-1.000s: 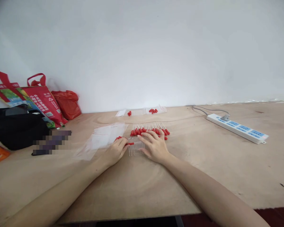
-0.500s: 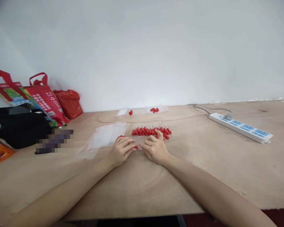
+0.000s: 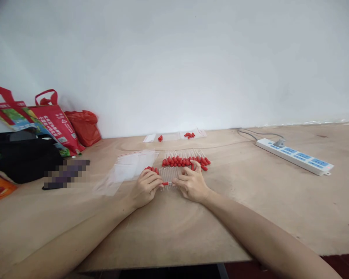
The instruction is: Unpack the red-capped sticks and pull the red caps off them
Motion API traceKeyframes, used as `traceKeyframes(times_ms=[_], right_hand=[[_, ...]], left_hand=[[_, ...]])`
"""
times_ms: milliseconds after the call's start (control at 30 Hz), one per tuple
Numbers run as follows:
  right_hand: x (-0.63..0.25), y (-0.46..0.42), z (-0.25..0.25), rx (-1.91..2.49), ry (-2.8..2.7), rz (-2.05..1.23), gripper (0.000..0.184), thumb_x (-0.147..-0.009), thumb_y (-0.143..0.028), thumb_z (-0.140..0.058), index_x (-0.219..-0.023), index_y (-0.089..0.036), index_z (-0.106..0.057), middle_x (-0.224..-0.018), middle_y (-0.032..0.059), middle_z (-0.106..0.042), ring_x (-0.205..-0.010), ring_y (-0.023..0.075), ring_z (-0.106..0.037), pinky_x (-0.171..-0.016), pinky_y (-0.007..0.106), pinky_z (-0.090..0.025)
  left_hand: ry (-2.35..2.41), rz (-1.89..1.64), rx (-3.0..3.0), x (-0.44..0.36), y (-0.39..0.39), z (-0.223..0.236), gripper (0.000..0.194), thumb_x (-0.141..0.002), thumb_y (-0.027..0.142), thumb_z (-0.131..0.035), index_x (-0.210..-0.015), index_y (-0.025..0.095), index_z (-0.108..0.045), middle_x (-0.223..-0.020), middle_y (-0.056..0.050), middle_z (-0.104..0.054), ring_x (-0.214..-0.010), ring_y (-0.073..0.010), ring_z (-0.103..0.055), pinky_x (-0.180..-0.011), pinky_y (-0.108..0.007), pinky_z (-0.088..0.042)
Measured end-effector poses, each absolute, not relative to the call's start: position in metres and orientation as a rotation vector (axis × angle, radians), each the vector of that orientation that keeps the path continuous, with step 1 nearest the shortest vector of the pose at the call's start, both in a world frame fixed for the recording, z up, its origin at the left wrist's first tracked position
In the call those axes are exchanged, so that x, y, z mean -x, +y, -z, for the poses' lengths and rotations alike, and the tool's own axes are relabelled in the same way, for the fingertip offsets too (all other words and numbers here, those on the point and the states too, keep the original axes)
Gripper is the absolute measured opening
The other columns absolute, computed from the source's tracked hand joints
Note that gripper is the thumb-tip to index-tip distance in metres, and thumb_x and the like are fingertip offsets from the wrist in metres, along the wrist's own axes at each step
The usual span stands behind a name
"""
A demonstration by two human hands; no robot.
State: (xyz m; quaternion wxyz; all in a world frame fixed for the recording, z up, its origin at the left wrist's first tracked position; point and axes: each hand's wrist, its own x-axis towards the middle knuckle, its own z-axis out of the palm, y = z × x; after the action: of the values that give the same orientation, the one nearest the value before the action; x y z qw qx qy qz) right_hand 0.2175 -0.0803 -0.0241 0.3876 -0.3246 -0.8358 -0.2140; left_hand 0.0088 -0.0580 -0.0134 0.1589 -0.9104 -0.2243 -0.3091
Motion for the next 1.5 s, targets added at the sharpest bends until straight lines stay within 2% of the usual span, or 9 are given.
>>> traceKeyframes(times_ms=[467, 600, 700, 833, 1000, 1100, 1267, 1500], right_hand=[[-0.223, -0.082, 0.027, 0.946, -2.186, 0.512, 0.019, -0.082, -0.029, -0.047, -0.08, -0.029, -0.066, -0.058, -0.0036, -0.06, -0.073, 0.013, -0.045, -0.093, 0.043, -0.013], [-0.237, -0.08, 0.029, 1.057, -2.063, 0.453, 0.021, -0.083, -0.028, -0.046, -0.079, -0.026, -0.066, -0.061, -0.0018, -0.061, -0.071, 0.0132, -0.046, -0.091, 0.04, -0.017], [-0.24, -0.077, 0.029, 1.174, -1.959, 0.427, 0.021, -0.083, -0.029, -0.046, -0.086, -0.026, -0.067, -0.063, -0.0007, -0.062, -0.068, 0.0132, -0.046, -0.086, 0.038, -0.02], [-0.232, -0.072, 0.029, 1.282, -1.938, 0.415, 0.024, -0.081, -0.02, -0.044, -0.094, -0.024, -0.064, -0.072, 0.0008, -0.064, -0.073, 0.0143, -0.049, -0.081, 0.035, -0.022], [-0.224, -0.067, 0.03, 1.345, -1.94, 0.447, 0.016, -0.077, -0.018, -0.046, -0.079, -0.019, -0.062, -0.069, 0.0003, -0.065, -0.07, 0.0136, -0.05, -0.081, 0.035, -0.021], [-0.222, -0.066, 0.032, 1.326, -1.971, 0.489, 0.016, -0.078, -0.02, -0.047, -0.072, -0.02, -0.061, -0.066, -0.0003, -0.065, -0.069, 0.0135, -0.049, -0.083, 0.036, -0.019], [-0.219, -0.068, 0.031, 1.285, -2.077, 0.5, 0.02, -0.08, -0.03, -0.046, -0.076, -0.021, -0.064, -0.068, 0.0013, -0.065, -0.071, 0.0145, -0.047, -0.082, 0.038, -0.018], [-0.219, -0.074, 0.025, 1.263, -2.155, 0.406, 0.04, -0.076, -0.055, -0.046, -0.081, -0.021, -0.066, -0.069, 0.0025, -0.064, -0.074, 0.0163, -0.048, -0.082, 0.039, -0.019]], left_hand=[[-0.724, 0.854, 2.698, -0.005, -0.059, 0.013, 0.021, -0.086, 0.019, -0.038, -0.075, 0.018, -0.056, -0.078, -0.004, -0.062, -0.078, -0.0162, -0.053, -0.071, -0.032, -0.041], [-0.845, 1.013, 2.663, 0.013, -0.056, 0.013, 0.018, -0.086, 0.018, -0.04, -0.076, 0.018, -0.055, -0.078, -0.004, -0.06, -0.076, -0.0154, -0.052, -0.07, -0.03, -0.044], [-0.952, 1.161, 2.627, 0.026, -0.052, 0.013, 0.014, -0.085, 0.019, -0.042, -0.084, 0.018, -0.056, -0.084, -0.004, -0.057, -0.08, -0.0144, -0.054, -0.073, -0.029, -0.046], [-1.215, 1.284, 2.45, 0.028, -0.041, 0.01, 0.019, -0.084, 0.02, -0.041, -0.094, 0.016, -0.058, -0.087, -0.006, -0.051, -0.082, -0.0151, -0.054, -0.075, -0.03, -0.047], [-1.491, 1.253, 2.418, 0.02, -0.021, 0.002, 0.027, -0.076, 0.019, -0.047, -0.102, 0.016, -0.053, -0.078, -0.002, -0.053, -0.068, -0.0136, -0.055, -0.062, -0.027, -0.048], [-1.547, 1.12, 2.407, 0.015, -0.014, -0.001, 0.024, -0.074, 0.022, -0.051, -0.097, 0.017, -0.054, -0.075, -0.001, -0.057, -0.07, -0.0156, -0.055, -0.066, -0.029, -0.045], [-1.562, 0.838, 2.385, 0.009, -0.017, -0.001, 0.012, -0.075, 0.029, -0.054, -0.081, 0.02, -0.058, -0.077, -0.002, -0.064, -0.078, -0.0203, -0.056, -0.07, -0.033, -0.038], [-1.559, 0.827, 2.377, 0.006, -0.021, 0.0, 0.02, -0.077, 0.039, -0.052, -0.079, 0.02, -0.059, -0.082, -0.004, -0.064, -0.084, -0.023, -0.053, -0.073, -0.036, -0.035]])
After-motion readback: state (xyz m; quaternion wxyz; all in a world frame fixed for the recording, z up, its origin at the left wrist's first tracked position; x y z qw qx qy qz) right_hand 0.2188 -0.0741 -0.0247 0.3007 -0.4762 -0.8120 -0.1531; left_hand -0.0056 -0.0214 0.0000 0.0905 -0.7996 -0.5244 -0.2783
